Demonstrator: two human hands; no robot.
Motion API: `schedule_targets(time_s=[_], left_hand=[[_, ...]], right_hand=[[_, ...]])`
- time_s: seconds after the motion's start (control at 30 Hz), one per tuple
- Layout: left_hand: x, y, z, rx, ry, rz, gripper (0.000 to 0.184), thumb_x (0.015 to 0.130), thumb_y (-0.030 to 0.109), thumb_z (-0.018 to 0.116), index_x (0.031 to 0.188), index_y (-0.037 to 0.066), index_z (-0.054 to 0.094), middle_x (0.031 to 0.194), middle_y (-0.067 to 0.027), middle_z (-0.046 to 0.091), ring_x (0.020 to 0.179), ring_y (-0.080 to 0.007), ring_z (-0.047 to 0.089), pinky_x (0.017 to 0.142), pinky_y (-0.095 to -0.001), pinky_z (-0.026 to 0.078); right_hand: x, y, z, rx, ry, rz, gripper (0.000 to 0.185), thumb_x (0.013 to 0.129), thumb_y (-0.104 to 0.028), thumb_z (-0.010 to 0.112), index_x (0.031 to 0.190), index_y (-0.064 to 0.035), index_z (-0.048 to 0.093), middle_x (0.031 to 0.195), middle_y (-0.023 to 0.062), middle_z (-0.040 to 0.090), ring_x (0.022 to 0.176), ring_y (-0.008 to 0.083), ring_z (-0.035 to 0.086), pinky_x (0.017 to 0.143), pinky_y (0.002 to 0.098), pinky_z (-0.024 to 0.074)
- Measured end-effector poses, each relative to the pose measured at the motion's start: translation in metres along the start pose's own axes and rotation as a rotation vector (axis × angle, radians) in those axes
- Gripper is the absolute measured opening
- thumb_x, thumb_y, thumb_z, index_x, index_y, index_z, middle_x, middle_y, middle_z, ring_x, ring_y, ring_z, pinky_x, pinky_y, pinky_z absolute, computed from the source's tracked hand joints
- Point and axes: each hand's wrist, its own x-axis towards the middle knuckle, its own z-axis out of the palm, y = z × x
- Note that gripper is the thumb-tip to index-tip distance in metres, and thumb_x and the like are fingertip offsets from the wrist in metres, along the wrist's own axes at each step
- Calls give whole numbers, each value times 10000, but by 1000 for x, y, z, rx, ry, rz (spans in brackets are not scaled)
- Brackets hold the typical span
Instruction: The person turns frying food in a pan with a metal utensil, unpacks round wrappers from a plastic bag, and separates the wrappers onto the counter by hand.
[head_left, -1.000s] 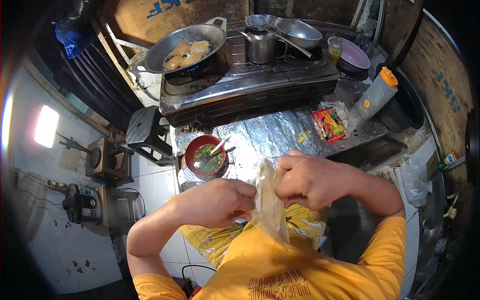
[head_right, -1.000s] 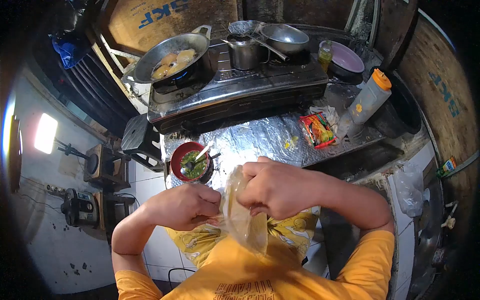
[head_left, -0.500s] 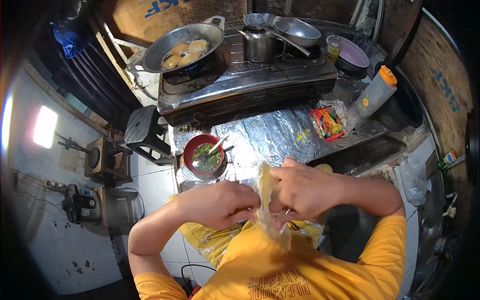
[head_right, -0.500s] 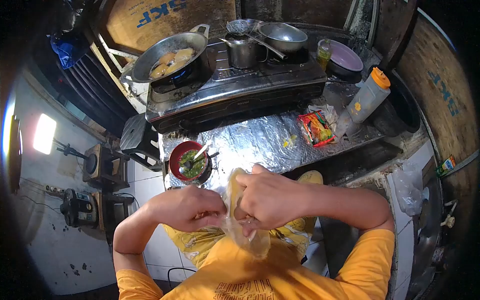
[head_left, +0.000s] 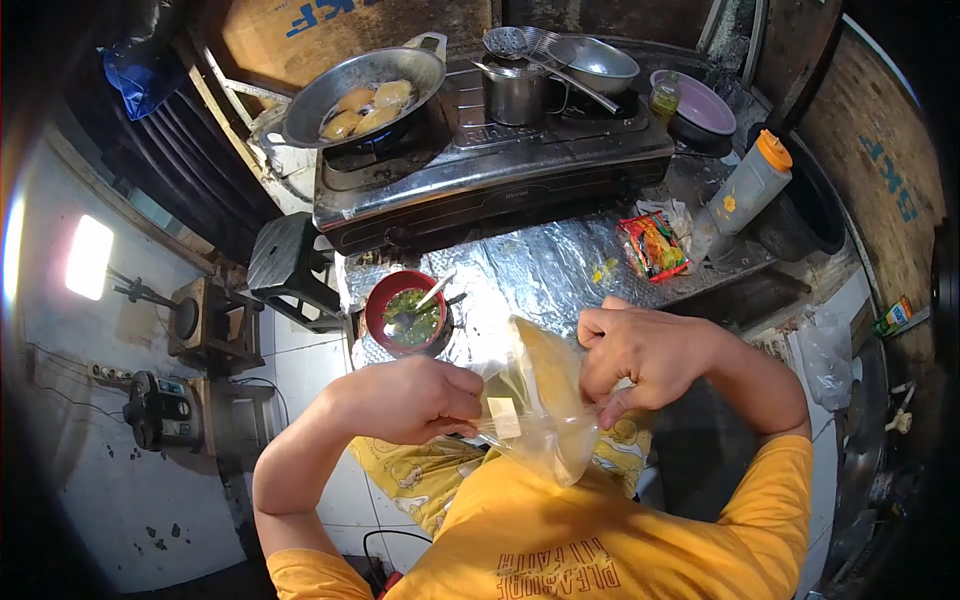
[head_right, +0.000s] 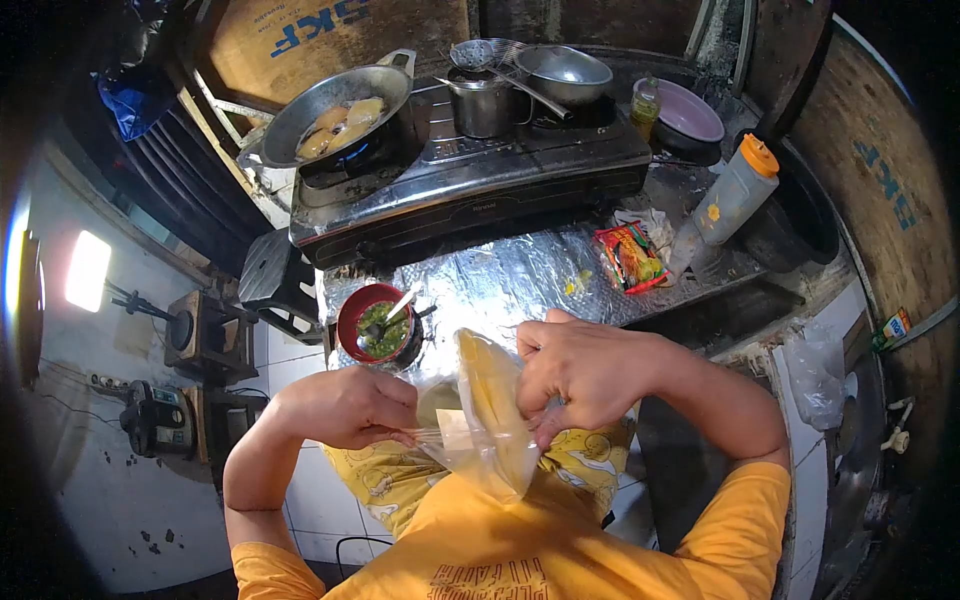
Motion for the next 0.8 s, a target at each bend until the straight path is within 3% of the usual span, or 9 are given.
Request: schedule_targets(time_s=[0.07,0.2,0.33,0.37,0.57,0.8], left_hand=[[-4,-2,-2,11,-34,-18,157,877,175,662,881,21,634,846,-92,578,805,-312,614,670,-408,469],[-3,7,-2,81,-72,-106,220,885,258,647,956,50,640,862,-87,578,816,-313,620,684,-412,486],[9,15,13,180,-5,-94,251,890,319,623,1015,102,640,854,-75,584,801,-308,631,682,-420,507],[14,20,15,262,-85,-116,206,881,276,621,1019,124,642,854,-60,592,762,-298,636,653,-422,507],[18,13,15,261,52,-71,162,850,216,624,981,123,643,841,-52,583,736,-286,633,625,-406,499],[7,3,8,132,1,20,132,863,197,631,932,86,642,851,-59,567,778,-282,623,650,-407,497]], right_hand=[[-7,-1,-6,-3,-75,65,229,752,-389,755,795,-173,692,798,-76,636,927,210,466,787,389,331],[-12,0,0,56,-17,78,174,760,-329,748,802,-174,681,764,-25,607,893,209,487,774,382,336],[-2,-13,10,-95,54,135,155,758,-304,744,856,-189,709,762,7,552,846,203,487,741,367,337],[0,-15,10,-139,31,169,142,765,-300,734,855,-193,709,766,30,544,849,203,495,750,374,338],[5,-29,10,-303,13,108,226,770,-411,716,849,-200,715,761,-44,587,915,198,497,800,393,319],[-8,-17,4,-188,64,10,198,778,-419,705,792,-221,705,761,-103,589,967,195,455,825,396,309]])
